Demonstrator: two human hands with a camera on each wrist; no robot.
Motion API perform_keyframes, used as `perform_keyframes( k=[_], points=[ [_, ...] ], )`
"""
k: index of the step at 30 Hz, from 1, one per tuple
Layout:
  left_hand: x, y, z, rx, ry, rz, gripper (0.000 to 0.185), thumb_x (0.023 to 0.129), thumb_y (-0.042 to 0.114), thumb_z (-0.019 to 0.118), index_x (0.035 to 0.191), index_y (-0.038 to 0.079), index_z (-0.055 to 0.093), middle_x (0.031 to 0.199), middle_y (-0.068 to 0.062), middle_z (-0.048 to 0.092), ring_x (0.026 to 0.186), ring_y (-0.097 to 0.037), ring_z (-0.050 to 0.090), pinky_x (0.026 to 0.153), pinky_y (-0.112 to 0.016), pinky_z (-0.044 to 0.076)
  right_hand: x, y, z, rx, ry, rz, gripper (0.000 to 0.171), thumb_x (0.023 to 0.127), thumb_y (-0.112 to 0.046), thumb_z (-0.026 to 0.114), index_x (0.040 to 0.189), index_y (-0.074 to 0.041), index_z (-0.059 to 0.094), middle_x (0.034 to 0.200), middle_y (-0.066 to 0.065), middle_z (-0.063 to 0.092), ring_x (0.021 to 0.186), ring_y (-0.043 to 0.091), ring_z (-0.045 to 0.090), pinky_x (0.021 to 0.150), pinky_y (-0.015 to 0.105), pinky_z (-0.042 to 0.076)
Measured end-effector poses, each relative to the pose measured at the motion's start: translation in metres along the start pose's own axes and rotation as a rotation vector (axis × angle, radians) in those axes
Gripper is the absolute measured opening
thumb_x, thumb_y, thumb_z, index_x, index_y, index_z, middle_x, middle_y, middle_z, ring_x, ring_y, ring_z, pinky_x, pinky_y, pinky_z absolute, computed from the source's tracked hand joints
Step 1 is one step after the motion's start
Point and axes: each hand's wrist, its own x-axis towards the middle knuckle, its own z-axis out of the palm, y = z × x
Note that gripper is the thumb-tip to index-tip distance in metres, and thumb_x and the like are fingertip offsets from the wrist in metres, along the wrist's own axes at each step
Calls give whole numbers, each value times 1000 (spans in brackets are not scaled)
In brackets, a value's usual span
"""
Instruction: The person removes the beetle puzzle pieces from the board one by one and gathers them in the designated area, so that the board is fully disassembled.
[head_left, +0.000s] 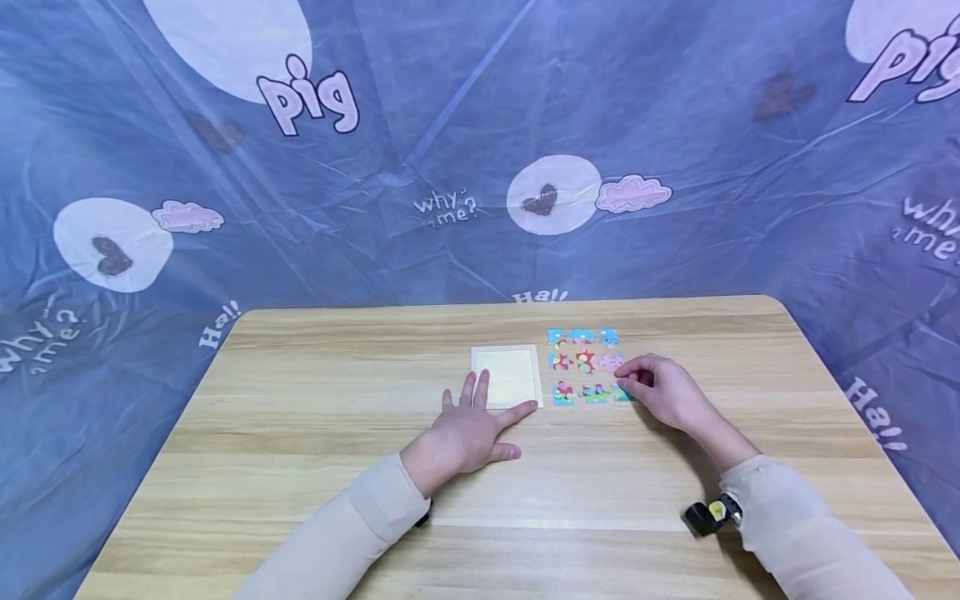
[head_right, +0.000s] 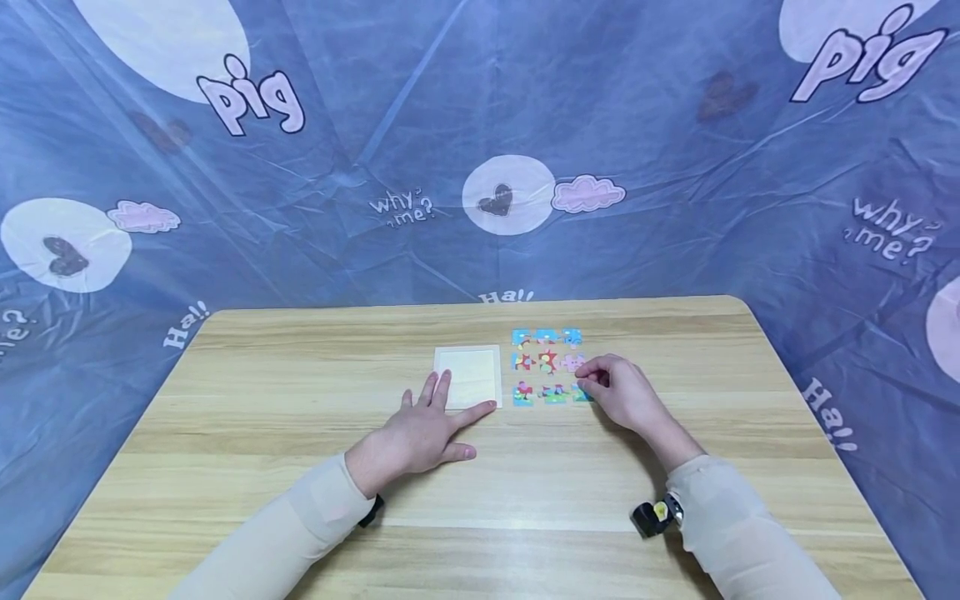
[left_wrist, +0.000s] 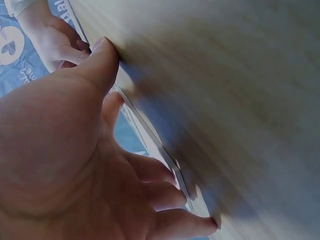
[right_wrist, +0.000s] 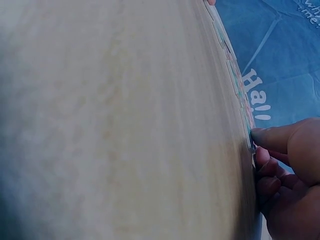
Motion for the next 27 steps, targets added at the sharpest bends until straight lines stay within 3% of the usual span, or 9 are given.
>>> perform_keyframes(
  k=[11, 21, 27],
  points=[
    [-1, -1, -1, -12, 21, 11, 66, 89, 64, 46, 145, 56, 13, 157, -25, 4, 141, -50, 3, 105, -69, 20, 1, 0, 0, 36, -18, 4, 14, 92, -19, 64, 100, -8, 68, 84, 4, 60, 71, 16, 51, 60, 24, 42],
    [1, -1, 2, -5, 18, 30, 65, 89, 64, 46, 145, 58, 12, 157, -25, 4, 142, -50, 2, 106, -68, 20, -4, -1, -7, 117, -31, 26, 23, 96, -26, 59, 108, -9, 67, 97, 8, 68, 80, 18, 58, 63, 25, 48],
    [1, -3, 0, 17, 21, 48, 66, 89, 64, 46, 145, 57, 12, 157, -25, 5, 141, -50, 3, 110, -62, 19, -7, -7, -10, 152, -40, 23, 27, 96, -30, 58, 111, -8, 66, 91, 10, 65, 74, 20, 57, 58, 26, 48]
  ],
)
